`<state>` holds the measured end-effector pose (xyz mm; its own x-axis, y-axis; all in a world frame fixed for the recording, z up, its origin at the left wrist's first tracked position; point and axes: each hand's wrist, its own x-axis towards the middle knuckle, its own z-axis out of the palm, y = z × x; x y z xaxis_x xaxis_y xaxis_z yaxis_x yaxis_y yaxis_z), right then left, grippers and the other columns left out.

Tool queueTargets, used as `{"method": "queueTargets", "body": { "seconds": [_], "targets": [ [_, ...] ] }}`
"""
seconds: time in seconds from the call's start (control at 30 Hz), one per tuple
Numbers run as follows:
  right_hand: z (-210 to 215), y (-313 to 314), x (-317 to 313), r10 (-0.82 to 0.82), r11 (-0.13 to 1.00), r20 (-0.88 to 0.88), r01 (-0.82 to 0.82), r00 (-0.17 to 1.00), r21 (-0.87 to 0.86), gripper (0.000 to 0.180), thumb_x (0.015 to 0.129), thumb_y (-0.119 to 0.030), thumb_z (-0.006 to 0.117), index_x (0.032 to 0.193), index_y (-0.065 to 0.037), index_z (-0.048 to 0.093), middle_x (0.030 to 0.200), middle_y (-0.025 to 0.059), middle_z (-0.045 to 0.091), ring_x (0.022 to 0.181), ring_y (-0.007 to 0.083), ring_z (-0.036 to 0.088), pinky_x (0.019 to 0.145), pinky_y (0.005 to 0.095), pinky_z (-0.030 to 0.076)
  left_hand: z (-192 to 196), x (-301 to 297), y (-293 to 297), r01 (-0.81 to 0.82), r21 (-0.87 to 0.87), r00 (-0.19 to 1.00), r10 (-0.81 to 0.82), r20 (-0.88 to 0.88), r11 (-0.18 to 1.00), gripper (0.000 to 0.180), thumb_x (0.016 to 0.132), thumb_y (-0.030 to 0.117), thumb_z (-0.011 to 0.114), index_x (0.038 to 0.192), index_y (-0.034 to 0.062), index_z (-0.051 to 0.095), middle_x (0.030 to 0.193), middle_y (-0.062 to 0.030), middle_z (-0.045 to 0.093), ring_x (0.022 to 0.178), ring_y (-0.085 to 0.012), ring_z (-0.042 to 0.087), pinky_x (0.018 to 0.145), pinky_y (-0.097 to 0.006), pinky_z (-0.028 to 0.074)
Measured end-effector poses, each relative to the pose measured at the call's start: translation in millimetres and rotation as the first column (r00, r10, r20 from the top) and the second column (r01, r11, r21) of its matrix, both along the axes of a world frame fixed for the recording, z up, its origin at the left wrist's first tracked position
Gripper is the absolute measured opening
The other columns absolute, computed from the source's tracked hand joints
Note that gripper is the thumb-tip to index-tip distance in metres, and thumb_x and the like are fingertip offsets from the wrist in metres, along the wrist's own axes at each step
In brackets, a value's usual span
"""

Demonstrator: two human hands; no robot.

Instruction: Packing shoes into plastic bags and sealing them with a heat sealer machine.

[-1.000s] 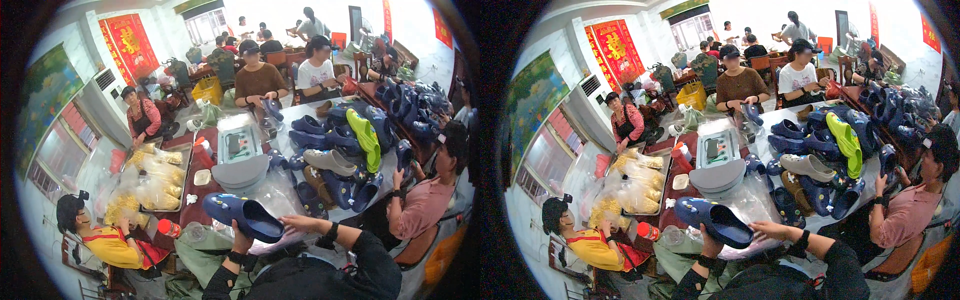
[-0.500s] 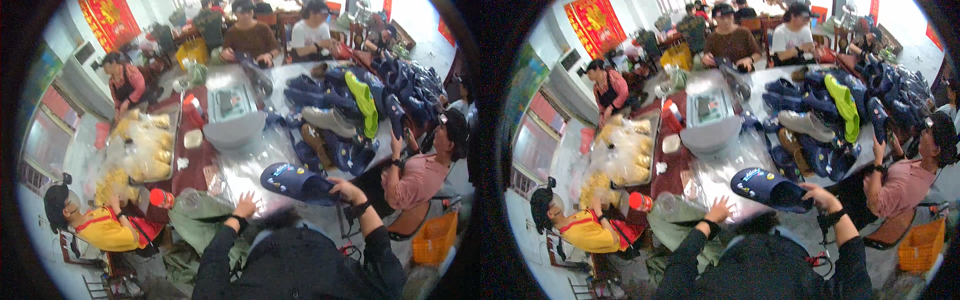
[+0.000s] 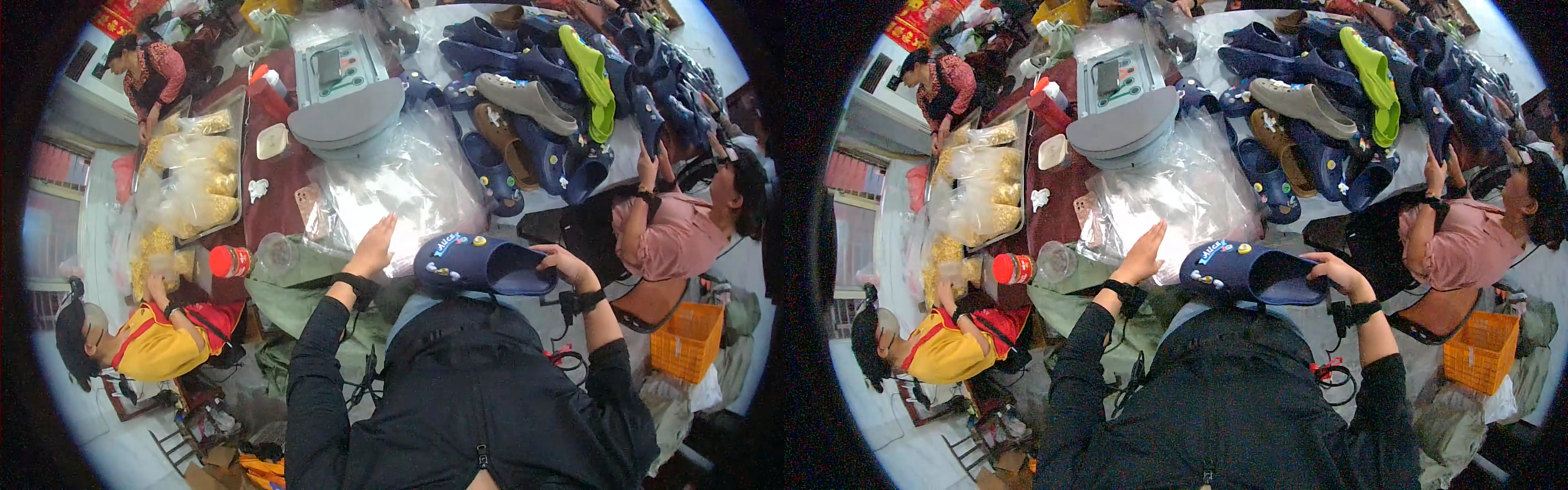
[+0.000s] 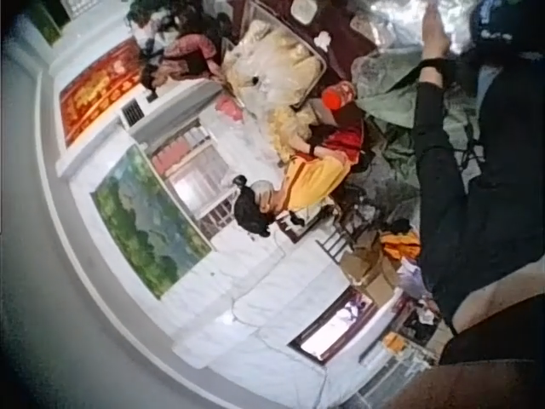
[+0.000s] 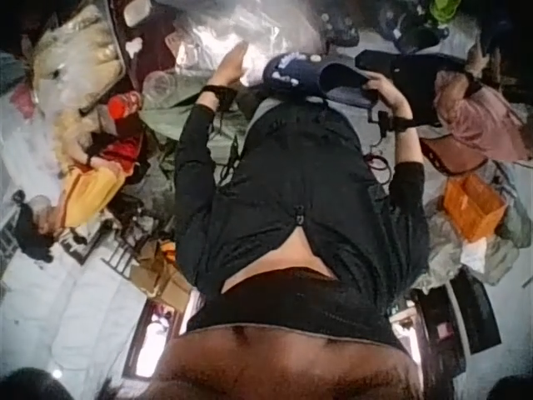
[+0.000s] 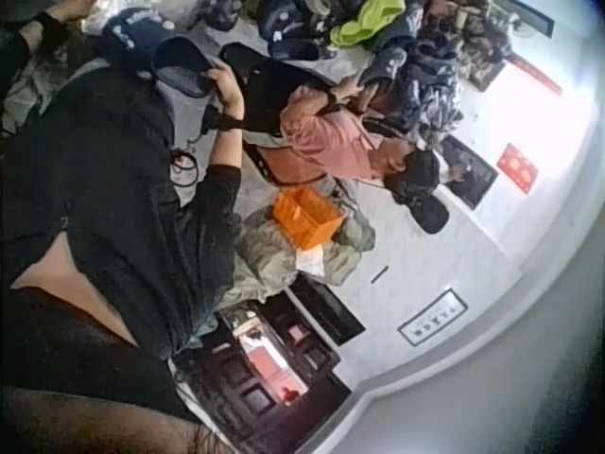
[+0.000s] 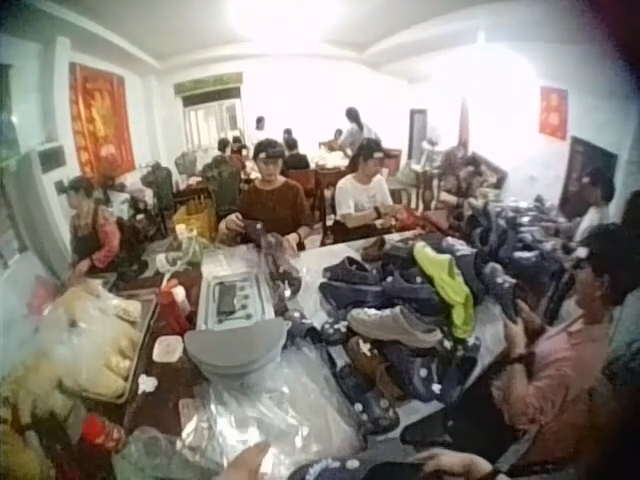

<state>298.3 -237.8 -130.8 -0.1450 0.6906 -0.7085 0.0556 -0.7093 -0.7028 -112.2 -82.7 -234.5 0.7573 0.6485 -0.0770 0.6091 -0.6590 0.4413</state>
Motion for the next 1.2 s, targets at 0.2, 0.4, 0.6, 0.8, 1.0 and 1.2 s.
{"method": "queueTargets", "body": {
  "seconds": [0.2, 0.4, 0.6, 0.8, 1.0, 1.2],
  "targets": [
    [-5.8, 4.0, -31.1, -0.026, 0.999, -0.116, 0.023, 0.993, -0.032, 0.051, 0.067, 0.002, 0.051, 0.117, 0.004, 0.051, 0.096, 0.0065, 0.060, 0.080, 0.0123, 0.055, 0.076, 0.0221, 0.043, 9.5, 4.1, -6.5, -0.103, 0.234, 0.991, 0.119, -0.055, 0.967, 0.035, 0.077, 0.009, 0.054, 0.111, 0.0018, 0.054, 0.133, -0.0189, 0.038, 0.124, -0.0310, 0.035, 0.100, -0.041, 0.031],
    [-0.8, 6.2, -45.1, -0.040, 0.999, -0.066, 0.041, 0.997, 0.008, 0.049, 0.068, 0.002, 0.054, 0.117, 0.003, 0.051, 0.096, 0.0053, 0.059, 0.083, 0.0120, 0.055, 0.075, 0.0232, 0.044, 46.1, 19.2, -4.0, -0.206, 0.354, 0.964, 0.251, -0.085, 0.912, 0.020, 0.079, 0.014, 0.055, 0.095, 0.0072, 0.065, 0.125, -0.0155, 0.047, 0.114, -0.0312, 0.046, 0.094, -0.043, 0.035],
    [-9.6, 1.5, -45.3, -0.125, 0.987, -0.273, 0.147, 0.954, 0.062, 0.048, 0.070, 0.001, 0.054, 0.118, -0.002, 0.049, 0.097, 0.0023, 0.057, 0.085, 0.0112, 0.053, 0.077, 0.0245, 0.044, 72.0, 35.6, -3.3, -0.478, 0.056, 0.837, 0.435, 0.332, 0.876, 0.031, 0.089, 0.025, 0.046, 0.103, 0.0013, 0.060, 0.079, -0.0192, 0.062, 0.073, -0.0358, 0.058, 0.063, -0.042, 0.047],
    [-21.2, 0.9, -60.9, -0.204, 0.957, -0.139, 0.227, 0.969, 0.182, 0.050, 0.071, -0.001, 0.055, 0.120, 0.000, 0.047, 0.099, 0.0045, 0.058, 0.084, 0.0127, 0.056, 0.073, 0.0247, 0.045, 69.6, 60.7, -9.5, -0.374, 0.500, 0.927, 0.296, 0.231, 0.781, 0.024, 0.081, 0.016, 0.055, 0.102, 0.0089, 0.063, 0.113, -0.0225, 0.054, 0.101, -0.0337, 0.054, 0.084, -0.045, 0.042],
    [-33.5, 10.5, -45.1, -0.341, 0.914, -0.209, 0.375, 0.917, 0.153, 0.044, 0.069, -0.001, 0.054, 0.113, 0.003, 0.052, 0.092, 0.0068, 0.060, 0.078, 0.0146, 0.058, 0.071, 0.0247, 0.045, 88.7, 64.3, -16.8, -0.364, 0.365, 0.926, 0.289, 0.243, 0.857, 0.023, 0.080, 0.013, 0.052, 0.100, 0.0047, 0.061, 0.086, -0.0118, 0.064, 0.075, -0.0251, 0.063, 0.063, -0.032, 0.051],
    [-22.6, 19.3, -45.6, -0.343, 0.905, -0.237, 0.387, 0.909, 0.174, 0.043, 0.071, -0.002, 0.056, 0.113, 0.002, 0.053, 0.095, 0.0047, 0.060, 0.081, 0.0135, 0.056, 0.072, 0.0254, 0.044, 87.6, 71.6, -13.7, -0.299, 0.470, 0.954, 0.259, 0.149, 0.830, 0.023, 0.080, 0.014, 0.051, 0.100, 0.0050, 0.059, 0.086, -0.0116, 0.063, 0.069, -0.0227, 0.063, 0.056, -0.032, 0.051]
  ]
}}
